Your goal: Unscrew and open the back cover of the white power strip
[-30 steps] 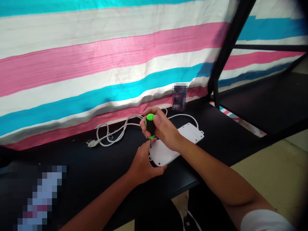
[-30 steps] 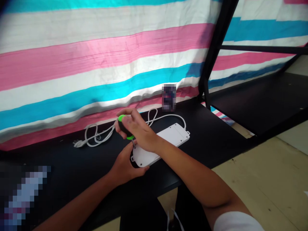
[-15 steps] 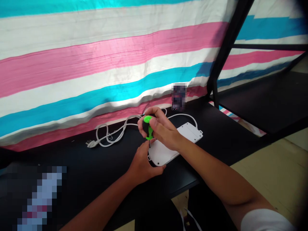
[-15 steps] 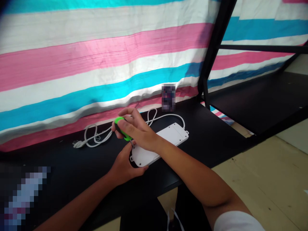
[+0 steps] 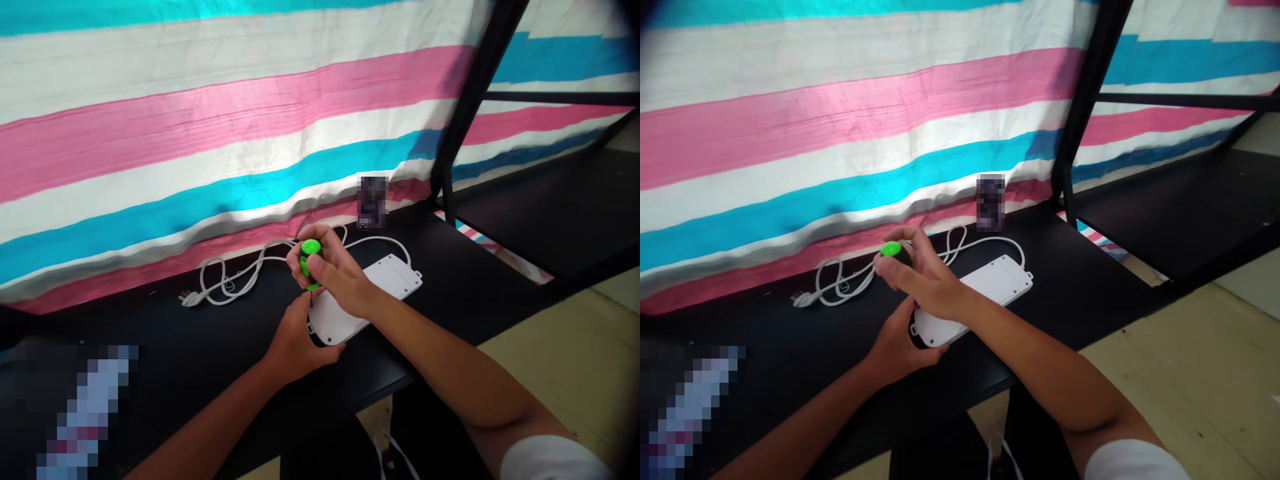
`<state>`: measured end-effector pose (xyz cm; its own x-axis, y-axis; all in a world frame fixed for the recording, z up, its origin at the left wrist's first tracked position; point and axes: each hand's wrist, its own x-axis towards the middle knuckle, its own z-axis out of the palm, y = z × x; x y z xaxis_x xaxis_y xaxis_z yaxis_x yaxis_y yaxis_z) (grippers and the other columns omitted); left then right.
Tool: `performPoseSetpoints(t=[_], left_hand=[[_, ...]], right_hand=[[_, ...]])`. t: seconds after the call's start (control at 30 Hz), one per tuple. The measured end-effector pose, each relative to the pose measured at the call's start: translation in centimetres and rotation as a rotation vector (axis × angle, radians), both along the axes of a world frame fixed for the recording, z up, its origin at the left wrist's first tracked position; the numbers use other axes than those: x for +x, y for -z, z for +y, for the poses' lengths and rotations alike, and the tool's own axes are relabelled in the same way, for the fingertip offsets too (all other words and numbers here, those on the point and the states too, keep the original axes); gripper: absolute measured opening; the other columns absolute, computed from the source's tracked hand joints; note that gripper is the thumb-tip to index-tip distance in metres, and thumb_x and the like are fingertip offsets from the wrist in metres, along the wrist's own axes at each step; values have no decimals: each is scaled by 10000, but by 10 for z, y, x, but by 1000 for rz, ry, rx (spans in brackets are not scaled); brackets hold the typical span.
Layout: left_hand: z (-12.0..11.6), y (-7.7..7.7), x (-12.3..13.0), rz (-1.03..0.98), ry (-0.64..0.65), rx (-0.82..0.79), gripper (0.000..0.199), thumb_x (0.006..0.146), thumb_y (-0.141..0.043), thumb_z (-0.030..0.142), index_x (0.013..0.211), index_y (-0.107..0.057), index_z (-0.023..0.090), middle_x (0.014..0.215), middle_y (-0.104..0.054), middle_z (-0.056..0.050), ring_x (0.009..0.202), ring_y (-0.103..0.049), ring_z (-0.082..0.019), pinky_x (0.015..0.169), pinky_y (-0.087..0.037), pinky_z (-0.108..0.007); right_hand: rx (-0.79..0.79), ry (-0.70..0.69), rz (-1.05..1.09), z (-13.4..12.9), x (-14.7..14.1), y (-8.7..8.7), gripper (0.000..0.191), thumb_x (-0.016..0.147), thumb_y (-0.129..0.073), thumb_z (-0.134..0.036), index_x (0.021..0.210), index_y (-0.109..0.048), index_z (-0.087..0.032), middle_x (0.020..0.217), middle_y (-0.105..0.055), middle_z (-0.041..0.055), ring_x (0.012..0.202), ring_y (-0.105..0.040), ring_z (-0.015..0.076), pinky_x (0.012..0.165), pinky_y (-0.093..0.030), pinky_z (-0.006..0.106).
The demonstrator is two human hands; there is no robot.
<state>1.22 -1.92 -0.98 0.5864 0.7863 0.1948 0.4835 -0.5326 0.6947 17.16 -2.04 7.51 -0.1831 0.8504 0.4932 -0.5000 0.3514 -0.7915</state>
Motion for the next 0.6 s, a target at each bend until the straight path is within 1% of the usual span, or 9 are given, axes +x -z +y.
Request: performPoseSetpoints(t=[0.07,0.1,0.17,0.23,0.27,0.33,0.43,0.5,0.6], left_hand=[[0,-1,0,4,-4,-33,829,612,-861,420,1314,-500,168,1271,-621,-156,1164,-606,-365,984,-516,-542],[0,-1,0,7,-2,-39,827,610,-862,420,1312,-504,168,1270,-622,-156,1164,-606,-366,983,-518,-542],[0,-2,0,9,-2,-24,863,609,-861,418,1345,-487,169,1301,-611,-161,1201,-589,-376,1012,-503,-553],[0,-1,0,10,-1,2,913,610,-860,416,1392,-455,173,1348,-591,-169,1253,-562,-387,1055,-473,-565],[0,-1,0,8,-1,14,931,609,-861,418,1404,-443,175,1363,-584,-172,1269,-552,-390,1069,-460,-570],[0,0,0,9,1,18,938,607,-865,425,1404,-441,170,1373,-579,-177,1276,-546,-389,1080,-451,-571],[1,1,1,14,0,-6,886,599,-872,425,1346,-481,153,1341,-593,-176,1236,-568,-378,1051,-476,-553],[1,2,1,11,3,-2,882,601,-873,417,1345,-479,156,1342,-593,-169,1238,-566,-370,1053,-475,-545],[1,2,1,-17,20,23,950,617,-867,398,1422,-416,174,1405,-559,-160,1300,-528,-362,1107,-427,-554]], right_hand=[[21,18,-24,0,0,0,393,897,-725,-440,1082,-431,-256,960,-585,-14,736,-533,92,677,-465,248],[21,10,-50,-1,0,-1,363,904,-713,-443,1064,-454,-246,995,-594,3,771,-553,102,691,-475,256],[1,-22,-93,-2,2,-5,306,943,-642,-482,1060,-532,-222,1036,-589,33,824,-572,119,705,-480,269],[-20,-49,-98,-2,3,-7,334,980,-561,-521,1086,-588,-206,1018,-570,41,818,-559,120,693,-466,271],[-25,-52,-80,-2,4,-7,350,991,-536,-532,1118,-585,-210,994,-562,34,797,-548,116,678,-454,268],[-14,-31,-28,-1,3,-5,348,986,-551,-538,1153,-520,-234,944,-558,8,748,-528,102,646,-431,257],[4,38,-23,0,1,-4,390,918,-676,-512,1080,-429,-258,889,-562,-27,709,-526,89,632,-435,240],[21,46,-59,0,1,-5,368,917,-675,-513,1034,-452,-244,907,-574,-11,740,-554,97,662,-462,253],[44,23,-53,-1,4,-7,308,996,-534,-523,1031,-540,-217,947,-582,26,776,-563,111,687,-466,273]])
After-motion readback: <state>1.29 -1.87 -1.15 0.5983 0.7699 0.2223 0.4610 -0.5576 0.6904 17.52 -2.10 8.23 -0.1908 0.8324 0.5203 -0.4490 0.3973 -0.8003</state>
